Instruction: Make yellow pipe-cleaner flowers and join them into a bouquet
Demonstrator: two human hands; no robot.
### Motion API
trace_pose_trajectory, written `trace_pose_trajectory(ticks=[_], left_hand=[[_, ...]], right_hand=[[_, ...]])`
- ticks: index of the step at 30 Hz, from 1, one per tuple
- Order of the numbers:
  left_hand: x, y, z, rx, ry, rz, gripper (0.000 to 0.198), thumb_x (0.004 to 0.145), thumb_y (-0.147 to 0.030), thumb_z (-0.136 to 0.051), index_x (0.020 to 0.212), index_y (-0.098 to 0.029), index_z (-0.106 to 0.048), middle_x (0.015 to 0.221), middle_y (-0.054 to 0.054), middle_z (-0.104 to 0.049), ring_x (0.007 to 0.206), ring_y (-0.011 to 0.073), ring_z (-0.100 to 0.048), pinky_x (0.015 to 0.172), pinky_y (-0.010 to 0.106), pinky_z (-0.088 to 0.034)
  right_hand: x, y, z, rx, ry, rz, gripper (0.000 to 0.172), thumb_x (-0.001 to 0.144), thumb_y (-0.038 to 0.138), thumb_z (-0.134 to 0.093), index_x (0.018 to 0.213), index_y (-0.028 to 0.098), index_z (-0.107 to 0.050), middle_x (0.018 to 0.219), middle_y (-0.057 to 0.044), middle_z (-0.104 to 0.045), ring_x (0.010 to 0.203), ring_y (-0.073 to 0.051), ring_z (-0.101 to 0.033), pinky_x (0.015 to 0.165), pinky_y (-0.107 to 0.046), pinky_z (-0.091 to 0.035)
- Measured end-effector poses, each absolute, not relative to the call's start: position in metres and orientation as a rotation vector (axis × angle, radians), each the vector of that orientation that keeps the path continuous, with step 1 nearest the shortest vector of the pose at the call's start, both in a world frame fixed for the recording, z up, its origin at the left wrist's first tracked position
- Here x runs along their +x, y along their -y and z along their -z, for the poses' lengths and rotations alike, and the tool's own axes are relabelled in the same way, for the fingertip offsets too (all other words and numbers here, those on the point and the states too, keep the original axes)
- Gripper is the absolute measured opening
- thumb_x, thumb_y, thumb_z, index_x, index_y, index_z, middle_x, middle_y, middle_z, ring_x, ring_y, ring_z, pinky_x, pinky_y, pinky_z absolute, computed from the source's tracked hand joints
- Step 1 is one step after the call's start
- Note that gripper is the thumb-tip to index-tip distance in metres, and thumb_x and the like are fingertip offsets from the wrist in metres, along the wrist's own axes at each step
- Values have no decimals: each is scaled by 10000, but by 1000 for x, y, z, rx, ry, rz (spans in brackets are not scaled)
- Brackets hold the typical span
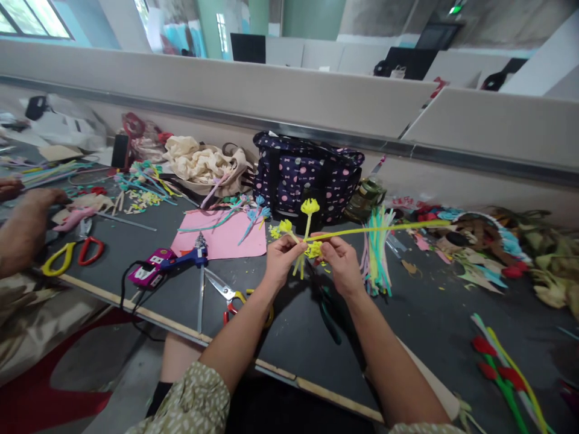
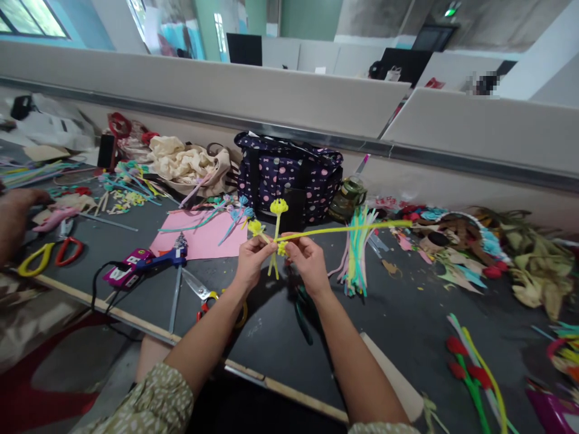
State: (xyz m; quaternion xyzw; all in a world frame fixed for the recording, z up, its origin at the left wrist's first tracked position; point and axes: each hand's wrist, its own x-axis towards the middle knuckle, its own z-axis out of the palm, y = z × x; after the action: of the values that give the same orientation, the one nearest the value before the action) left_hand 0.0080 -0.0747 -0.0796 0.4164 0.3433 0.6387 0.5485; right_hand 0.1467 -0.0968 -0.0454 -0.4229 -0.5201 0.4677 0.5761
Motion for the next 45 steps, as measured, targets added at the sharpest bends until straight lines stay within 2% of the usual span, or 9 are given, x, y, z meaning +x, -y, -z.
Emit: trace_pose_trajectory(ticks=[6,14,19,23,31,36,40,45], left_hand=[[5,69,83,909,-744,-1353,283,594,-343,-844,746,-145,-711,709,9,-666,632,105,-572,684,253,-451],[-2,65,84,929,-626,-1165,349,545,-233,-865,856,-156,-727,777,16,-706,677,122,-622,716,279,-488],[-3,65,84,956,-624,-1157,303,560,-232,-856,818,-143,-726,767,23,-703,660,121,-619,697,274,-494],[-4,65,83,987,-627,-1131,262,568,-242,-853,772,-143,-723,748,17,-701,628,112,-613,677,261,-491],[-5,65,82,975,-621,-1095,301,583,-283,-861,803,-127,-727,746,33,-707,611,110,-623,679,265,-502],[-4,66,81,857,-603,-1093,356,607,-310,-853,891,-141,-723,804,43,-722,659,129,-653,687,285,-538],[-2,66,82,835,-673,-1150,353,597,-343,-855,848,-134,-722,708,31,-705,616,126,-645,674,285,-541],[2,66,82,834,-741,-1208,330,583,-350,-855,772,-130,-698,672,11,-685,574,113,-625,648,272,-528]], right_hand=[[148,97,44,-1024,1147,-1031,278,779,422,-698,916,181,-721,767,-29,-678,594,-126,-572,486,-229,-499],[158,89,44,-1022,1080,-1072,266,769,392,-696,890,158,-737,809,-48,-693,580,-125,-573,466,-238,-488],[162,86,46,-1009,1045,-1127,258,761,373,-706,893,156,-748,723,-26,-666,553,-110,-559,452,-224,-483],[164,84,48,-1013,1040,-1125,234,753,374,-711,851,165,-751,746,-26,-669,557,-107,-554,456,-228,-485],[163,84,46,-1031,1031,-1132,237,732,383,-723,825,167,-750,719,-18,-645,532,-99,-539,430,-215,-476],[162,84,45,-1064,1056,-1091,222,722,373,-718,795,165,-739,771,-24,-658,534,-96,-538,432,-215,-478],[160,84,45,-1097,1091,-1076,222,714,379,-710,780,168,-729,776,-29,-665,544,-104,-544,450,-220,-485],[159,83,52,-1125,1151,-955,239,748,417,-696,786,182,-719,822,-39,-693,633,-137,-592,545,-247,-510]])
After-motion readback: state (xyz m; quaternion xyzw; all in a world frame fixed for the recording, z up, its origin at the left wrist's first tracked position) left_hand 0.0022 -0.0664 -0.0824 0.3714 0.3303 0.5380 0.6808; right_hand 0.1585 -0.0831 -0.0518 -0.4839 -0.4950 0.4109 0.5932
